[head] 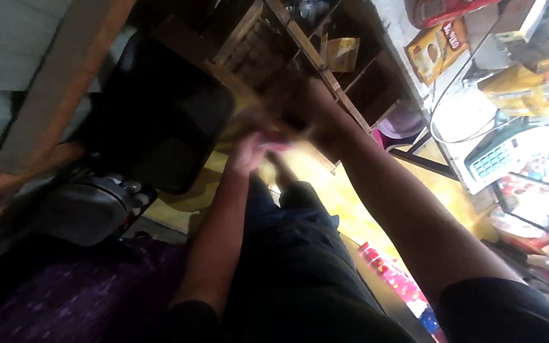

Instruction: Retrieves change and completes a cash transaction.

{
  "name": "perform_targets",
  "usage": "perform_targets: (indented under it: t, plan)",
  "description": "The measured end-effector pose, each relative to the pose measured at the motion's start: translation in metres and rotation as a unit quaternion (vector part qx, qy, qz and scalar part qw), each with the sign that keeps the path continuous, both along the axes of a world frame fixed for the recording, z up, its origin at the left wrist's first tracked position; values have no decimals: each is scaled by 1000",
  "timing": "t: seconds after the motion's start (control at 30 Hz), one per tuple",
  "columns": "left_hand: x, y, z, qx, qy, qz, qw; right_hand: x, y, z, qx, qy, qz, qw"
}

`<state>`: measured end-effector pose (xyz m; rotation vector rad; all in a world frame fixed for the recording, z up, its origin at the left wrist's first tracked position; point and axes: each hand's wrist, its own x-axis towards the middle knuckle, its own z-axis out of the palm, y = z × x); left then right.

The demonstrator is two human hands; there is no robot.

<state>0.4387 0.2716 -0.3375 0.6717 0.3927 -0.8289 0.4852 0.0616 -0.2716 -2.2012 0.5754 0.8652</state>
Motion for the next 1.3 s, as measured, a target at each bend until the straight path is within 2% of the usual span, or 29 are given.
perform_targets:
  t: [0.1, 0.2, 0.33, 0.43, 0.5, 0.6, 0.7, 0.83, 1.13, 1.3]
  plan:
    - [0, 0, 1, -3, 1, -7, 1000, 3, 18, 6, -100, 93, 103, 985]
    - [0, 0, -4, -2, 2, -2, 1000, 4, 15, 3, -77, 82, 110, 988]
    - [-1, 2, -10, -22, -7, -6, 1000, -5, -6, 5, 86, -34, -50, 995]
    - [0, 2, -13, -40, -17, -12, 999, -13, -14, 4, 243, -107, -200, 943]
    - [0, 1, -13, -41, -22, -12, 999, -12, -10, 4, 272, -86, -221, 933]
    - [-1, 3, -13, -38, -22, -14, 999, -9, 0, -9, 198, -56, -174, 963]
    - [0, 2, -9, -31, -17, -8, 999, 1, 11, -14, 42, -26, -53, 997]
    - [0, 1, -7, -30, -12, -15, 999, 6, 29, -8, -92, 46, 53, 993]
    - [-1, 0, -8, 1, -8, -3, 1000, 5, 28, -11, -121, 86, 152, 977]
    - [-1, -1, -8, 0, -2, 2, 1000, 6, 18, -17, -81, 86, 144, 983]
